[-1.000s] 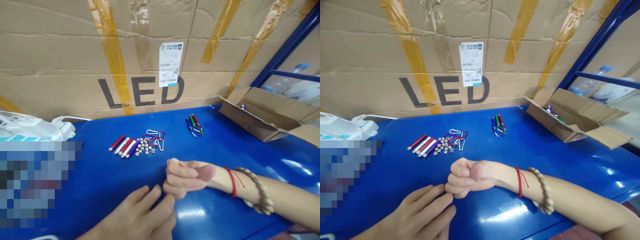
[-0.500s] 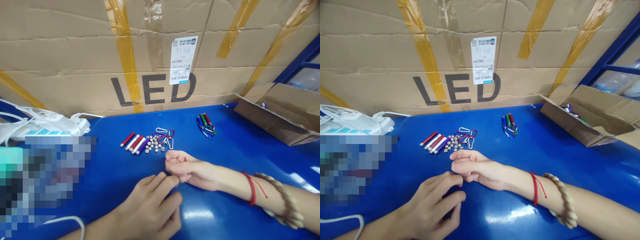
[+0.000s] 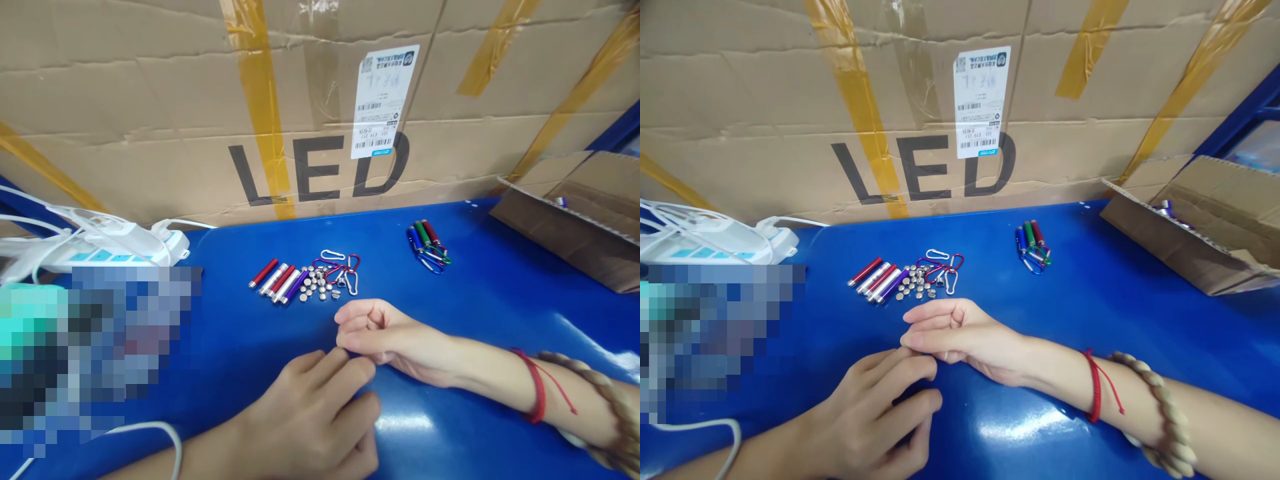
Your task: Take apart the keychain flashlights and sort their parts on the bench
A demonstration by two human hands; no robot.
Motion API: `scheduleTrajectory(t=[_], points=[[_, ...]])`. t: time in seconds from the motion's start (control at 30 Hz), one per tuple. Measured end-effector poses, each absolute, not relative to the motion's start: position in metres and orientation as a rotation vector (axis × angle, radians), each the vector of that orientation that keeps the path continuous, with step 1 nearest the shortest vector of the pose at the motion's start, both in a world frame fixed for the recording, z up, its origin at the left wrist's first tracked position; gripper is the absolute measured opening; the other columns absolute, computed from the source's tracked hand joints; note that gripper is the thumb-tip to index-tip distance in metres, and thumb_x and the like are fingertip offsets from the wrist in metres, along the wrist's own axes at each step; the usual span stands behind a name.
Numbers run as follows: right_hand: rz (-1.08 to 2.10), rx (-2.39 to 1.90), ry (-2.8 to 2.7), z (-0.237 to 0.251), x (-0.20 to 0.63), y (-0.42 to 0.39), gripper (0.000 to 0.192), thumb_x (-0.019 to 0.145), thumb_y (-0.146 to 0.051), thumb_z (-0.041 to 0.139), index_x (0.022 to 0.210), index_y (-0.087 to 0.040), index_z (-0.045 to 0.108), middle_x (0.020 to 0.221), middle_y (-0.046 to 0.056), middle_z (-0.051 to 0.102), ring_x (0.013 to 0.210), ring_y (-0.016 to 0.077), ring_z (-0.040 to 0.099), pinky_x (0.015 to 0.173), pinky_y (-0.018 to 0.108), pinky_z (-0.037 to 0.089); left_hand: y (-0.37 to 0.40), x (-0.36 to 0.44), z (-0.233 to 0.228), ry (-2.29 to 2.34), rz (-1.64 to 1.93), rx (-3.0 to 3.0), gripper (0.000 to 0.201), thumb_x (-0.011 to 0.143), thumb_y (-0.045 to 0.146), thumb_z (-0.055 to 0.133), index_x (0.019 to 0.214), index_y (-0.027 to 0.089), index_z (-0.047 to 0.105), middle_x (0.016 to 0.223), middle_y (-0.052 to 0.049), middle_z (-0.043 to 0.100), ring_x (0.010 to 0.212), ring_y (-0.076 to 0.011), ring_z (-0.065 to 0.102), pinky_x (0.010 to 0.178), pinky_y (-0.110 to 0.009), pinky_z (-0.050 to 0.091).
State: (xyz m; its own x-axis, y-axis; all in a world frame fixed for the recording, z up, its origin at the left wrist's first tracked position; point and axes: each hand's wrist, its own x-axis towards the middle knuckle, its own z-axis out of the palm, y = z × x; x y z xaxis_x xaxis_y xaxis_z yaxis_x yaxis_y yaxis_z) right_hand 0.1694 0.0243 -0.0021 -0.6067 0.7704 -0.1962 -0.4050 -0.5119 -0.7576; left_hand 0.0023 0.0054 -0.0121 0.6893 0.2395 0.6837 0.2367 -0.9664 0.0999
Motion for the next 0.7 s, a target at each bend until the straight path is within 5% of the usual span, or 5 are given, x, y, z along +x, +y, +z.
scheduleTrajectory(t=[0.7], points=[[2.156,-0.79,-0.846,-0.0006,0.1705,0.0249,0.018,0.068,-0.019,0.076,0.082,-0.015,0.066,0.05,-0.009,0.037,0.041,-0.0008,0.02,0.036,0.013,0.013,0.0043,0.0001,-0.0108,0.32,1.089,2.937,0.015,0.072,0.006,0.044,0.072,0.012,0.057,0.074,-0.005,0.056,0.064,-0.0165,0.052,0.052,-0.027,0.047]])
